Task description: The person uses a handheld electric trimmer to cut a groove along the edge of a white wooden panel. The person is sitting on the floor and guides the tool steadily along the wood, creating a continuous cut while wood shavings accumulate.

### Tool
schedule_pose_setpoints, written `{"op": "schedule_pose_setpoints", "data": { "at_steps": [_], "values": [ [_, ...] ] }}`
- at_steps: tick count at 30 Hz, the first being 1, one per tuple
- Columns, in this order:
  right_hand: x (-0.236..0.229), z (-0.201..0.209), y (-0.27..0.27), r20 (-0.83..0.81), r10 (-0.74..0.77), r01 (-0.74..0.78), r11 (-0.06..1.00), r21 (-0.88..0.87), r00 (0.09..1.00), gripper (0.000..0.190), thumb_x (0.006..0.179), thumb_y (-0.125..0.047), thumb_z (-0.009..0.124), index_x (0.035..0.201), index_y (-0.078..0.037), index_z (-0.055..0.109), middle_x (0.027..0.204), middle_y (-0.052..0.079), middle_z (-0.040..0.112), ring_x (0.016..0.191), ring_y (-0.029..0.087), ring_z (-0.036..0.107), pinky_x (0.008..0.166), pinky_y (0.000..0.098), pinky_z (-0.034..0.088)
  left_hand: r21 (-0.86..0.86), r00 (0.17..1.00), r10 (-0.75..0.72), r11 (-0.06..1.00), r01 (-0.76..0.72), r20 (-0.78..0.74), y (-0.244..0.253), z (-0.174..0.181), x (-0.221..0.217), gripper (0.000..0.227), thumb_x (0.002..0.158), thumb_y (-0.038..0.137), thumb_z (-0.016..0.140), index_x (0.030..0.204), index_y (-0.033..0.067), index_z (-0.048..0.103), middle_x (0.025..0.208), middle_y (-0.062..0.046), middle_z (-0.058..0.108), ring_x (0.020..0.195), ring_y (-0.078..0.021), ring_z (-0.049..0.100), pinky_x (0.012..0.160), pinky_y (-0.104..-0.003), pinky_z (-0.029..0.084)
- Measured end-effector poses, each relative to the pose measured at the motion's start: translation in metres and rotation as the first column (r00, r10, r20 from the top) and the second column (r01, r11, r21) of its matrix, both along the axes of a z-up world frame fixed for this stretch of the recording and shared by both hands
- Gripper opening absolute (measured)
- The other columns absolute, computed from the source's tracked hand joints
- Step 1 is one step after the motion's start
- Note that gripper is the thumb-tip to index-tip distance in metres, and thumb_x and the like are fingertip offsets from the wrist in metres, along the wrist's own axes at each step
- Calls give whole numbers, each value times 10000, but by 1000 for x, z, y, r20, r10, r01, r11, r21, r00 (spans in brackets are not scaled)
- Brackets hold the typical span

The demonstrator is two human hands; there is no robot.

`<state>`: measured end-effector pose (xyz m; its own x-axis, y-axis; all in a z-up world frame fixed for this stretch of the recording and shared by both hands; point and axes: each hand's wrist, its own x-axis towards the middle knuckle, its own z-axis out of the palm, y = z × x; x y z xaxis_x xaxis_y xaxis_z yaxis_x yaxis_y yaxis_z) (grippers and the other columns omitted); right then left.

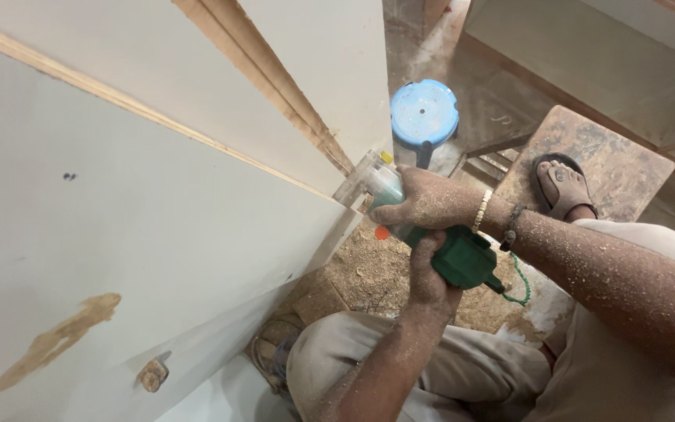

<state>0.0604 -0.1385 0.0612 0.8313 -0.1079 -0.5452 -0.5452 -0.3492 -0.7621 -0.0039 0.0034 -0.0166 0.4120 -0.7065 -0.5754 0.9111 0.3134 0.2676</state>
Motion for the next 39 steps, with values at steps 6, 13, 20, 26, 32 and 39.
{"op": "schedule_pose_setpoints", "data": {
  "at_steps": [6,13,20,26,32,39],
  "values": [
    [0,3,1,-74,-4,2,1000,-24,997,656,785,-494,746,1193,5,623,908,167,773,824,258,777,754,394,625,10,1000,-11,1000,11,18,1,-3,0,546,925,362,688,1349,48,548,1158,-97,645,1068,-229,672,926,-393,597],
    [0,1,0,-17,-5,6,1000,15,1000,631,783,-472,747,1183,2,633,910,163,783,841,252,780,772,393,620,-41,1000,28,999,-28,-12,0,-6,-2,555,918,340,700,1365,54,539,1192,-91,640,1100,-232,665,964,-390,594],
    [2,2,2,-49,-10,9,1000,-26,999,672,780,-498,755,1228,-17,616,943,166,768,872,265,774,787,404,618,-6,1000,16,1000,-16,4,0,-4,-1,595,905,366,711,1377,56,525,1191,-90,627,1108,-225,659,960,-386,598],
    [2,1,1,-73,-3,2,1000,-19,997,677,790,-514,747,1234,-20,614,957,170,774,877,264,778,785,398,622,8,999,2,1000,-2,32,1,-3,0,630,884,383,716,1383,56,513,1188,-91,624,1102,-219,664,955,-376,607],
    [1,4,1,-97,2,-2,1000,3,995,644,789,-508,734,1192,-13,646,913,161,802,842,256,793,773,397,625,-30,1000,20,999,-20,14,0,-4,-1,604,910,368,726,1379,48,519,1188,-94,628,1091,-224,659,936,-373,603],
    [0,-4,0,-38,16,-18,999,-47,999,650,793,-512,735,1185,-3,639,906,171,774,825,265,775,757,404,616,-23,999,31,999,-30,23,0,-8,-1,605,893,349,728,1378,55,518,1182,-81,634,1092,-213,665,962,-376,591]
  ]
}}
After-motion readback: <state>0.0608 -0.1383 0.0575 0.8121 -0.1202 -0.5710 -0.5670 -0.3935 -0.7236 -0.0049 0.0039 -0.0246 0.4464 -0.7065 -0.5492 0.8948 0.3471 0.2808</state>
